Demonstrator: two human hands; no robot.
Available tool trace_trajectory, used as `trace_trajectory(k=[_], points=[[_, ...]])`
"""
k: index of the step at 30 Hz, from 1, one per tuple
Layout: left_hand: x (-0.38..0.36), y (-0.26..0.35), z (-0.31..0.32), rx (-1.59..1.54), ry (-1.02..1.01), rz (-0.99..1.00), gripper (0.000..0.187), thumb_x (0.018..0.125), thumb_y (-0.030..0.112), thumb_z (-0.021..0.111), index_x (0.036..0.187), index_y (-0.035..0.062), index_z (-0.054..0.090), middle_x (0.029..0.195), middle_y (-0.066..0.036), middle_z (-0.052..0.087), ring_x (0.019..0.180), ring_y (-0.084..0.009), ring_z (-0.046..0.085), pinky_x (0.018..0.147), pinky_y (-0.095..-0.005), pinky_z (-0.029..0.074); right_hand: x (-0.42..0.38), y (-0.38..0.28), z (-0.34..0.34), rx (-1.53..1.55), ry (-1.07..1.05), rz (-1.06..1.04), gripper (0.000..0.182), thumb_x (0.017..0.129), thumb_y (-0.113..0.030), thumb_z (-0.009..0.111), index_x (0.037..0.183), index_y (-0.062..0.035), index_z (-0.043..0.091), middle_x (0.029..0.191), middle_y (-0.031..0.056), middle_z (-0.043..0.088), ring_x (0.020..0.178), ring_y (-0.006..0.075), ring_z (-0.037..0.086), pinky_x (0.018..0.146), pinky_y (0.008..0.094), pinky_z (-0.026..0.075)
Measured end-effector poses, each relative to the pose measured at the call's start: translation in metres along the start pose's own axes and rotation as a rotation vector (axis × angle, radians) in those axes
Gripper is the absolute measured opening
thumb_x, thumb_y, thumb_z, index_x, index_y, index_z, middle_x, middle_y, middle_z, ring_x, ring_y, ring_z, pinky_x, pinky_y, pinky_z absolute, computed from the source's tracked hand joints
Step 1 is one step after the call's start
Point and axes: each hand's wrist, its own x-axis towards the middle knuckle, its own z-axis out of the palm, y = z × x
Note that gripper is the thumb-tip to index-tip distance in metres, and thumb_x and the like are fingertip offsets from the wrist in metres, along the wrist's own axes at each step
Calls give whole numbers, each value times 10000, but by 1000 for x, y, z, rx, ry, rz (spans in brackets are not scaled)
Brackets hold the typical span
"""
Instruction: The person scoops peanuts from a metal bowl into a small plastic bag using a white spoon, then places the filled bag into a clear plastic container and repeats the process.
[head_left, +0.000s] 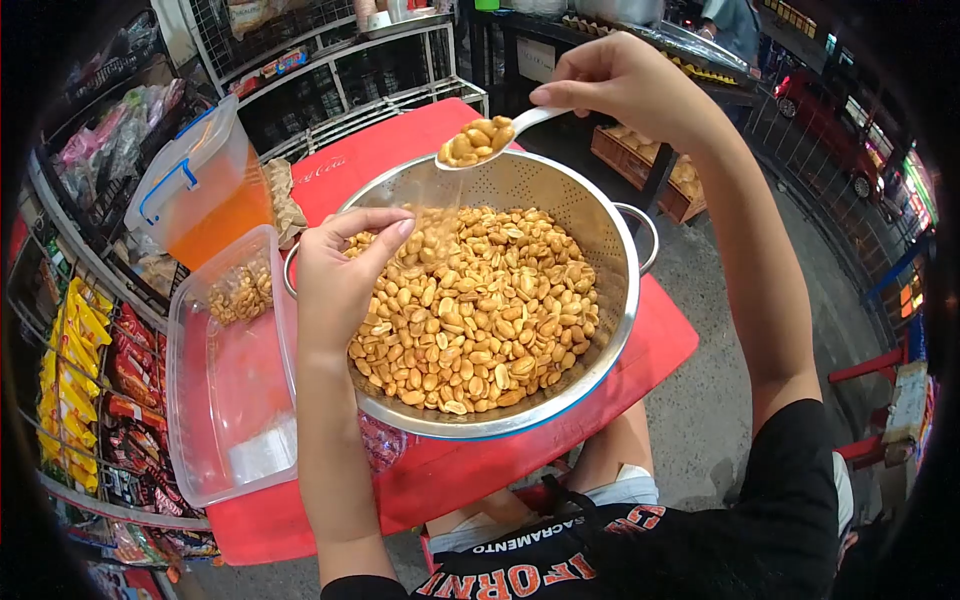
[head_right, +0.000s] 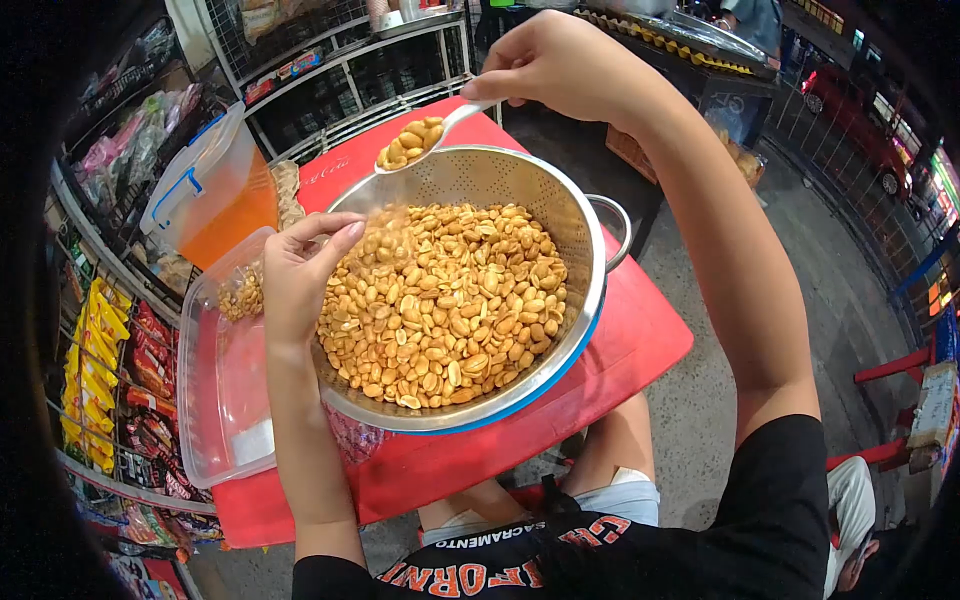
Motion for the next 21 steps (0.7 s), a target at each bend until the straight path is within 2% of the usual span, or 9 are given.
trace_trajectory(k=[2,4,5,8,10,12,16,18,21], points=[[0,-2,-1,21,-6,13,115,709,88,659,792,9,664,765,-82,647,774,-136,566,756,-263,406,5,-10,3,-104,-13,-7,246,740,-260,659,680,-23,637,525,-8,522,473,48,444,451,197,331],[0,-2,0,-4,-16,15,111,701,90,667,787,19,666,759,-78,648,781,-142,559,762,-273,399,7,-20,10,-300,48,-110,260,679,-303,658,729,-48,656,612,101,599,542,197,569,549,304,448],[0,-1,0,-4,-13,16,111,701,90,667,787,19,666,759,-78,648,781,-142,559,762,-273,399,6,-27,13,-310,63,-167,223,666,-280,651,698,-59,649,627,104,602,593,247,588,570,336,459],[0,1,0,29,10,25,116,694,83,674,779,6,662,753,-75,647,758,-131,565,741,-262,410,3,-41,21,-411,124,-336,184,658,-257,645,667,-73,637,605,89,594,600,257,587,577,343,460],[0,1,-1,-24,-14,77,109,738,51,646,819,-22,641,740,-32,628,679,-52,545,636,-176,419,2,-43,24,-449,219,-479,145,648,-230,642,645,-86,626,621,83,596,618,259,588,582,349,461],[0,0,-1,-45,2,61,106,737,48,647,817,-21,638,740,-33,628,681,-56,548,639,-176,421,-3,-49,19,-562,245,-503,150,660,-194,664,741,-67,653,722,55,614,707,211,571,592,314,453],[-1,4,0,-121,64,39,103,738,35,644,827,-15,630,753,-33,620,687,-62,551,645,-178,430,-7,-32,10,-445,387,-403,131,696,-177,650,777,-74,651,716,67,614,684,219,592,609,300,459],[0,3,0,-200,84,38,99,738,43,647,815,-16,630,736,-29,615,674,-58,545,627,-171,422,-8,-1,13,-419,354,-167,155,676,-246,638,740,-106,653,707,101,618,693,265,596,617,359,466],[1,5,1,-284,130,36,91,742,52,646,802,-13,625,713,-15,598,653,-42,528,596,-156,406,-19,22,23,-435,170,-9,168,676,-243,636,776,-110,661,730,111,626,713,282,601,653,356,472]])
